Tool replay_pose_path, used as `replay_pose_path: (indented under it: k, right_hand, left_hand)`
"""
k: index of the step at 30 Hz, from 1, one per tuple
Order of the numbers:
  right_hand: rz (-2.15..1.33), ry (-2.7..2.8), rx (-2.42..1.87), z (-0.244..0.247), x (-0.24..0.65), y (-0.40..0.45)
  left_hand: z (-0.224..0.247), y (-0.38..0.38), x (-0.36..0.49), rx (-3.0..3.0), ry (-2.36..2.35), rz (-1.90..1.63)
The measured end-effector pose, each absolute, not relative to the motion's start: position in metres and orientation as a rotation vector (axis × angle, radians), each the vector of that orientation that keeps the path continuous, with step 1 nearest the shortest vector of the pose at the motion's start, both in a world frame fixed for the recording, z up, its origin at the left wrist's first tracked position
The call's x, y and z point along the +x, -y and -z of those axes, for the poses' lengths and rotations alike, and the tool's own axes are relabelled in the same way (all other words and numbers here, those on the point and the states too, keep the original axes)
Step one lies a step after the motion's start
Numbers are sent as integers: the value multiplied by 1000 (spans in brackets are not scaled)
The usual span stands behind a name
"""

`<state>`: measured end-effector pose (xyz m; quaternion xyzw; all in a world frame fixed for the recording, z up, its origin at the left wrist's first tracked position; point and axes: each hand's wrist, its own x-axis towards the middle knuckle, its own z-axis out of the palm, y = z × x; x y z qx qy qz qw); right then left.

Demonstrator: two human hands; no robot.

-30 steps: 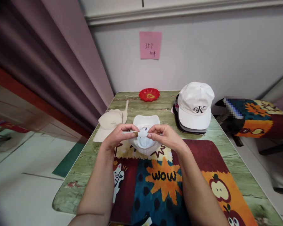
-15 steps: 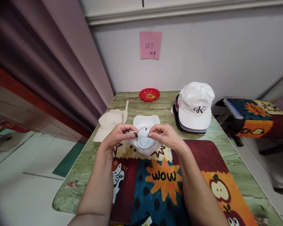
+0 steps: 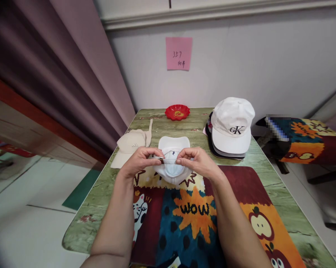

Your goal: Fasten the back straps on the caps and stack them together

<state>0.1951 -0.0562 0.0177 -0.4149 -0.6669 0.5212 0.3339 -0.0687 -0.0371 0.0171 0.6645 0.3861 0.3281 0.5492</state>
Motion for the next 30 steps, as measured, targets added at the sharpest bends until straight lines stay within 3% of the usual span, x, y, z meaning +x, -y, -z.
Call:
replay_pose_path:
  k: [22, 30]
  right_hand:
    - [-1375, 1746, -1076, -19, 199, 57]
    - [-734, 1886, -1471, 12, 235, 38]
  left_hand:
    - [-17, 36, -69, 1587, -917, -743]
    - [-6, 28, -84, 1575, -1137, -978]
